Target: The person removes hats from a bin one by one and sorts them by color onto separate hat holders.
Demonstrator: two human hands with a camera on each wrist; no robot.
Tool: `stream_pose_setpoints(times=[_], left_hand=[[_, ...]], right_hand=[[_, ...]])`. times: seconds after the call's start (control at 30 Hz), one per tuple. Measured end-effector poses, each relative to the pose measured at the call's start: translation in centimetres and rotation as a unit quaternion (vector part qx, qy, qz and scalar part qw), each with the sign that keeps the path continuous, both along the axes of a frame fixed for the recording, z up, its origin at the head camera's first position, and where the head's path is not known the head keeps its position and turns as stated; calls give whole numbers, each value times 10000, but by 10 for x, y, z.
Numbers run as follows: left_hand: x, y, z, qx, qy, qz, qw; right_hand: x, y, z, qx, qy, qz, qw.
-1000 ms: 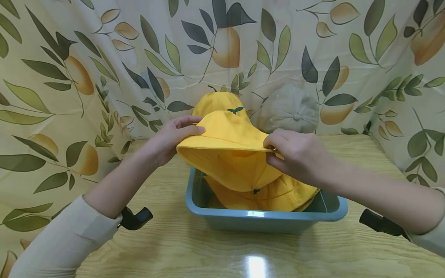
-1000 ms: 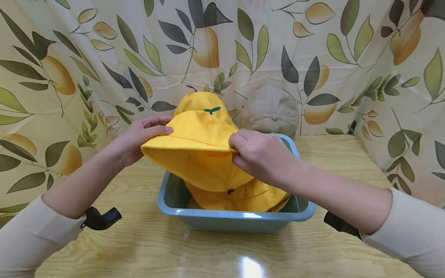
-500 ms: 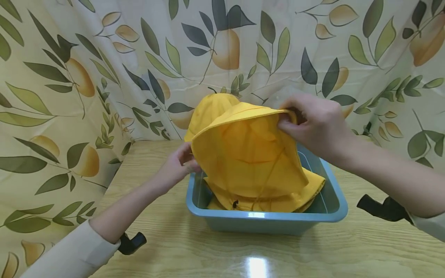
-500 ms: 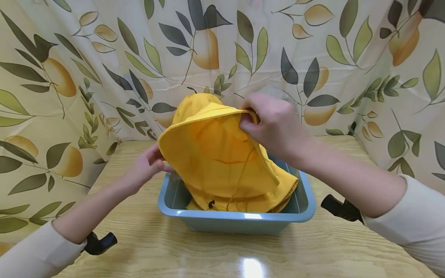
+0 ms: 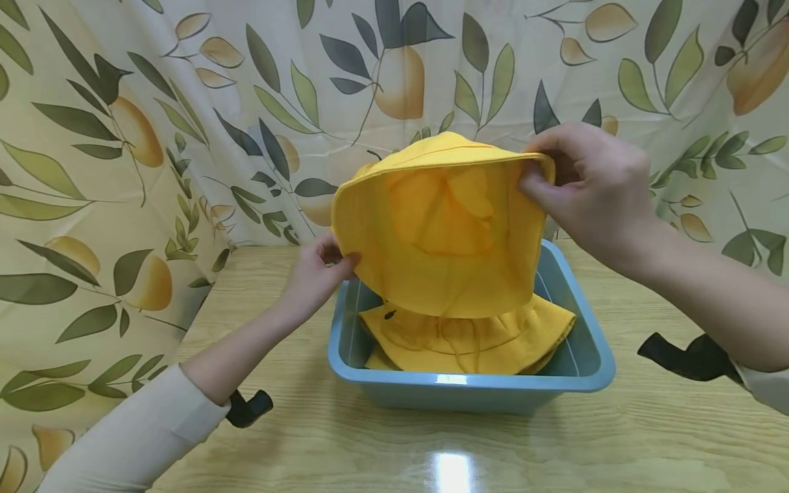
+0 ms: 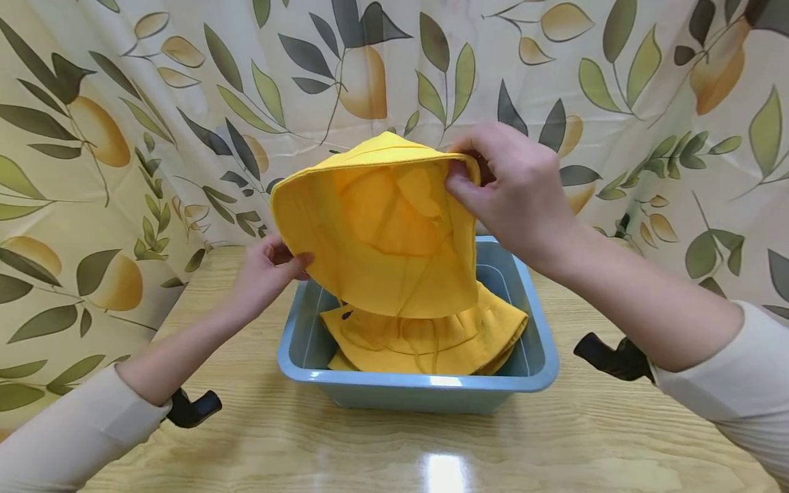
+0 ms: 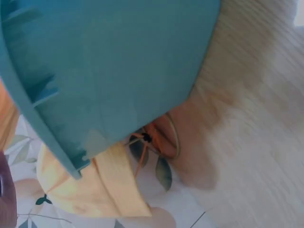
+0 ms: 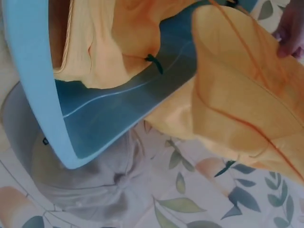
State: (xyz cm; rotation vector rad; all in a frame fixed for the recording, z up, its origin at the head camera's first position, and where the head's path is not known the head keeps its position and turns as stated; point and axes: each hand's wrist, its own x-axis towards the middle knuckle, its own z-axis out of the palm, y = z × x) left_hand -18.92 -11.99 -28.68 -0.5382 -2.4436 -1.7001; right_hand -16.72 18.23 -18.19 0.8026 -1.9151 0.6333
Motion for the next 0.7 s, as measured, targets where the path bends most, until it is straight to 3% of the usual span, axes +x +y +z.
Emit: stream_pose_setpoints(times=[0.1,0.23,0.33,0.4,0.5,0.7], left_hand=[[-4,-3,10,660,315,584,9956],[-7,-10,26,1390,700,1128,9814],[-8,-18,42,1448,1119,1363,9736],[-8,-22,53,1491,1380,1467,9681],[-8,-27,70,1613,1672,1500,9610],[-8,-36,98,2307,1821,1490,9442]], right_hand=[[-2,3,1,31,56,-29,10000],[-1,7,6,442,31,-219,9988],[-1,9,13,963,-55,-433,9944],[-2,8,18,1384,-123,-627,9883],[-6,4,27,1588,-216,-846,9834],[-19,-13,40,1140,-278,-954,9885]])
